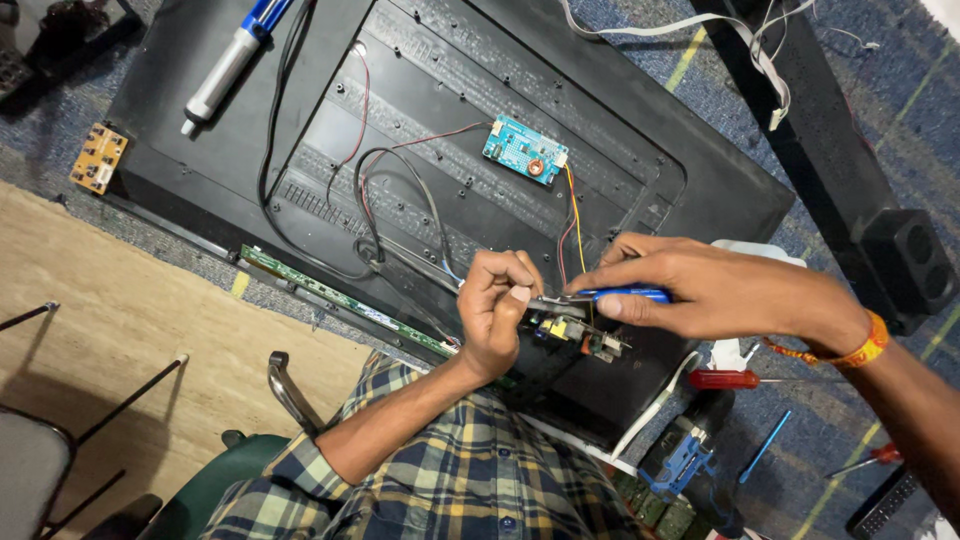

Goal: The person works on a disassembled television, connecting a ribbon cable to the mainboard, inserting a black plastic component into the board, and using a screwdriver and pliers to adjust and secure connections. The person repeatedly checks and repositions the components throughout the clip.

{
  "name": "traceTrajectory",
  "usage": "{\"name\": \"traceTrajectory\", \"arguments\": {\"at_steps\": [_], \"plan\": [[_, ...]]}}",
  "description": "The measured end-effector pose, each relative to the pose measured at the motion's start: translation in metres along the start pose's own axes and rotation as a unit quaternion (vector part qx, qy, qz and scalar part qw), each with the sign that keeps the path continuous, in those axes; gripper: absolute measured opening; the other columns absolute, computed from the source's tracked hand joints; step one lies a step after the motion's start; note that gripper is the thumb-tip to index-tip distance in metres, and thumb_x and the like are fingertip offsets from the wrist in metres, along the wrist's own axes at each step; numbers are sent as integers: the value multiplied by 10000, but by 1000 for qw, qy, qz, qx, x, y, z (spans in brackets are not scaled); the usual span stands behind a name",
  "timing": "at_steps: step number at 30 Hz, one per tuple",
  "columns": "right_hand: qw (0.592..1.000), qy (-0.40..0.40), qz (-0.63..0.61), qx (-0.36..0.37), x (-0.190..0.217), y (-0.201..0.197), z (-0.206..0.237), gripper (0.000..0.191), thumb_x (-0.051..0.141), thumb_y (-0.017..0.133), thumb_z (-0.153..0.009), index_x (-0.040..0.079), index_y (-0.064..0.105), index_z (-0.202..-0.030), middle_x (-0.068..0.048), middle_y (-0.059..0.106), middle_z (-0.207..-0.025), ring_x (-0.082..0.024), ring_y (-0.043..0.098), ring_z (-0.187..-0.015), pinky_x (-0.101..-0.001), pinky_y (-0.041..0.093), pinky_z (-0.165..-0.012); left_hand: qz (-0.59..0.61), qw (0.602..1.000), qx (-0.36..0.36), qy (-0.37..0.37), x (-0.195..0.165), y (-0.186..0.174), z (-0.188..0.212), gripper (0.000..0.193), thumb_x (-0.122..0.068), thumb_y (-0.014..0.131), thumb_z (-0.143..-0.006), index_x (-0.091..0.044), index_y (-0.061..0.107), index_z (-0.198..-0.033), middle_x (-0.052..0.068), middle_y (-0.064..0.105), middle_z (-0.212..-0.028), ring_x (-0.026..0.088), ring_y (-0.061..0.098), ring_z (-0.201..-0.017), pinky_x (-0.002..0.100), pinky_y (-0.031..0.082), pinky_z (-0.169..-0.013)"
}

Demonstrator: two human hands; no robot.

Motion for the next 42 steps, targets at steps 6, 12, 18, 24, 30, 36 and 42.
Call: {"name": "traceTrajectory", "arguments": {"at_steps": [6,12,18,24,30,36,42], "plan": [[993,-22,116,-20,0,0,2,558,568,499,-957,318,647,-1433,-94,650,-1078,-281,625,-1132,-443,528,-908,-33,999,8,-2,-1,-1,1,88,-22,454,-1016,-9,446,-1103,97,540,-866,124,478,-783,293,427,-742],[994,30,103,25,7,-3,2,602,611,469,-942,305,629,-1435,-81,710,-1133,-281,650,-1153,-454,520,-957,-42,999,5,0,-2,0,0,121,-60,451,-1024,-6,448,-1132,105,564,-888,108,482,-781,287,430,-728],[994,77,56,47,20,-6,6,598,587,436,-936,344,621,-1450,-52,739,-1075,-260,713,-1069,-428,553,-915,-20,1000,1,-11,0,1,0,125,-49,457,-1027,-6,440,-1144,95,550,-888,115,487,-784,291,431,-738],[989,93,73,84,6,-4,3,592,604,422,-949,322,615,-1431,-62,745,-1138,-251,702,-1119,-388,538,-975,-7,1000,-1,2,0,1,3,87,-48,466,-1036,-23,430,-1111,93,539,-877,126,487,-773,294,426,-729],[996,4,12,86,-16,-1,-11,652,639,400,-976,206,646,-1397,-69,726,-1241,-248,673,-1174,-397,531,-952,-12,1000,13,5,-1,-2,4,113,-72,466,-1043,-12,445,-1137,103,556,-874,124,490,-770,290,428,-722],[990,95,-3,108,-8,4,-7,631,622,353,-990,245,676,-1380,-71,746,-1090,-242,707,-1038,-389,574,-910,-21,1000,11,16,1,-1,3,153,-54,424,-1031,-4,444,-1175,106,548,-903,124,488,-790,298,443,-745],[997,79,-4,21,32,9,6,525,572,431,-1007,251,661,-1353,-79,748,-995,-299,722,-913,-447,553,-799,-43,999,17,7,1,-3,5,174,-67,411,-1030,-3,453,-1186,101,551,-903,100,458,-767,281,422,-723]]}}
Point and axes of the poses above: each hand's wrist, its own z-axis away from the middle knuckle, its own y-axis out of the palm, x = y × z, the point moved 1 cm from there along -z, towards the middle knuckle
